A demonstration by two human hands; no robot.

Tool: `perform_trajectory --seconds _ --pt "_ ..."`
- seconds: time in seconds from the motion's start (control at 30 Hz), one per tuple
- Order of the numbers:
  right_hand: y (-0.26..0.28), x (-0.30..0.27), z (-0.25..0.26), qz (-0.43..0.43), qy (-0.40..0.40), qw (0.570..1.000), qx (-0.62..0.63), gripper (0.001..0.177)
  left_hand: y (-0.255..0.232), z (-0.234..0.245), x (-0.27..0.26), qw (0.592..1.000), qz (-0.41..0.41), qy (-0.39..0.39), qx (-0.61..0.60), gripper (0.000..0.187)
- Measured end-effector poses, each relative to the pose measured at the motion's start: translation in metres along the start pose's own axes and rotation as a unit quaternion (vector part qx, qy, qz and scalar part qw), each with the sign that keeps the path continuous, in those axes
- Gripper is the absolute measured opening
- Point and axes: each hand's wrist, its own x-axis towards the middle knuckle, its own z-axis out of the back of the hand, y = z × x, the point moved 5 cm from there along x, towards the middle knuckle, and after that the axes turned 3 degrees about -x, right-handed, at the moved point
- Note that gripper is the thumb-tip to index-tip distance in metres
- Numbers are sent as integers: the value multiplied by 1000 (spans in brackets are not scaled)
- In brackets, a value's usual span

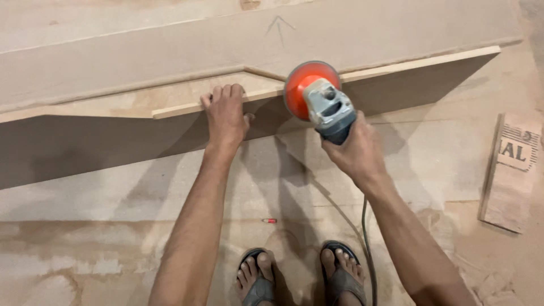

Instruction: The person is using a handheld power sander to smooth the edges and surfaces of a large wooden board that has a custom geometric cutout.

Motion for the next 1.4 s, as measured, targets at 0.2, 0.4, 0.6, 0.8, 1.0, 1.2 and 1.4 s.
perform_trajectory --seconds 0.2,0.4,0.6,0.8,1.0,1.2,1.4 --pt "33 5 -16 18 17 999 -29 58 3 -11 7 1000 20 21 -7 63" --pt "46 7 -20 3 49 997 -52 53 3 -13 6 998 37 17 -48 77" --pt "38 7 -19 2 52 997 -49 56 -3 -3 3 1000 -4 -3 -10 46" --pt "-15 11 12 -31 8 999 0 62 -4 0 5 997 44 39 -43 48" --pt "-62 11 35 -54 -29 997 -36 62 1 -2 3 995 64 67 -25 51" --pt "-109 10 61 -133 -23 991 -22 53 0 3 -2 998 45 50 -20 50" --pt "-100 7 67 -109 -56 992 -4 57 1 3 -7 998 41 49 -13 52"
